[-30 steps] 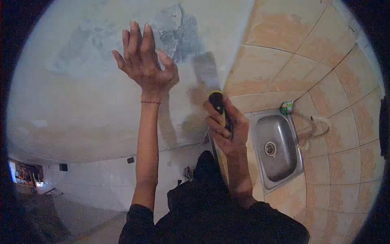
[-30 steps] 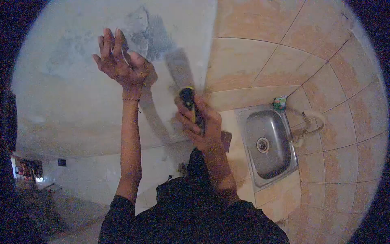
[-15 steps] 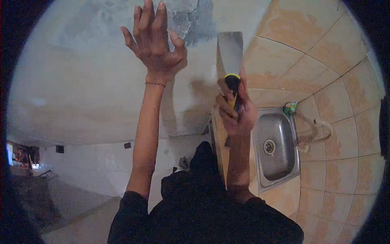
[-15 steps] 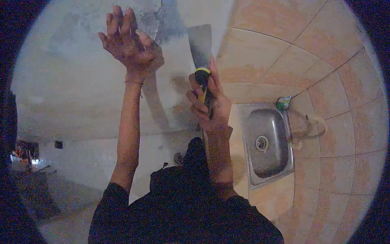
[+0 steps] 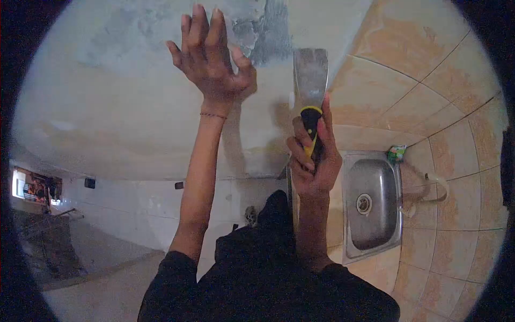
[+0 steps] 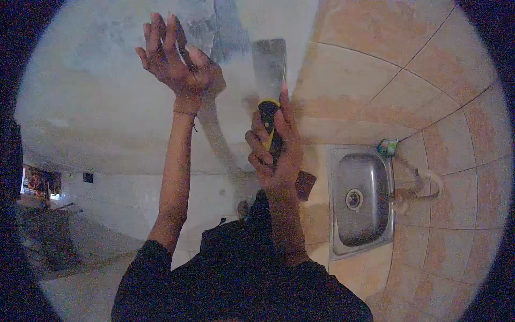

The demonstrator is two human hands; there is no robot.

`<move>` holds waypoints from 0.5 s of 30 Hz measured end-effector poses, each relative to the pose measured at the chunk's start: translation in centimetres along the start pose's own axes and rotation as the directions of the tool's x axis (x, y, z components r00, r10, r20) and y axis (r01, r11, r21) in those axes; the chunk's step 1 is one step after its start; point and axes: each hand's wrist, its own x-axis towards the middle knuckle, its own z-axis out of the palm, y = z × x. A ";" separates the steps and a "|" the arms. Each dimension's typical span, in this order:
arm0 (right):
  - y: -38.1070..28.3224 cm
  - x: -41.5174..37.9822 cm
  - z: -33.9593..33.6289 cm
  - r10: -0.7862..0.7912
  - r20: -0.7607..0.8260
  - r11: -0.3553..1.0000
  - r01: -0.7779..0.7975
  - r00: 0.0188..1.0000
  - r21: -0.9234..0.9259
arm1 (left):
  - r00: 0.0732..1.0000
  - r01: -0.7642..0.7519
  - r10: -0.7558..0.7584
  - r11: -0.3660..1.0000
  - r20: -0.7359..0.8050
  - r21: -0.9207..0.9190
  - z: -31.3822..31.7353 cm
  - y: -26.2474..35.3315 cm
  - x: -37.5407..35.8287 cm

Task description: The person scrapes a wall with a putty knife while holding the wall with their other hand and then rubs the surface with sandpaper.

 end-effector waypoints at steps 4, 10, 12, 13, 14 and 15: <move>-0.1 0.3 0.5 -0.002 -0.001 1.000 0.002 1.000 -0.024 | 1.000 0.010 -0.010 1.000 0.025 0.013 -0.1 -0.1 -0.3; -0.5 -0.1 1.0 0.016 -0.055 1.000 -0.017 0.998 -0.013 | 1.000 -0.008 0.007 0.999 0.029 0.031 -0.2 -0.5 -0.3; -0.6 0.0 0.7 0.026 -0.033 0.999 -0.025 0.999 0.025 | 1.000 -0.008 0.006 0.999 0.030 0.039 -0.1 -0.4 -0.4; -0.4 0.0 0.2 0.030 -0.020 0.998 -0.029 0.999 0.055 | 1.000 -0.005 0.004 0.999 0.029 0.039 0.0 -0.4 -0.4; -0.3 -0.1 0.0 0.032 -0.008 0.996 -0.031 0.999 0.086 | 1.000 -0.005 0.004 0.999 0.029 0.037 0.0 -0.3 -0.4; -0.4 -0.1 0.0 0.023 -0.021 0.998 -0.022 1.000 0.057 | 0.999 -0.004 0.002 0.999 0.033 0.036 0.1 -0.2 -0.4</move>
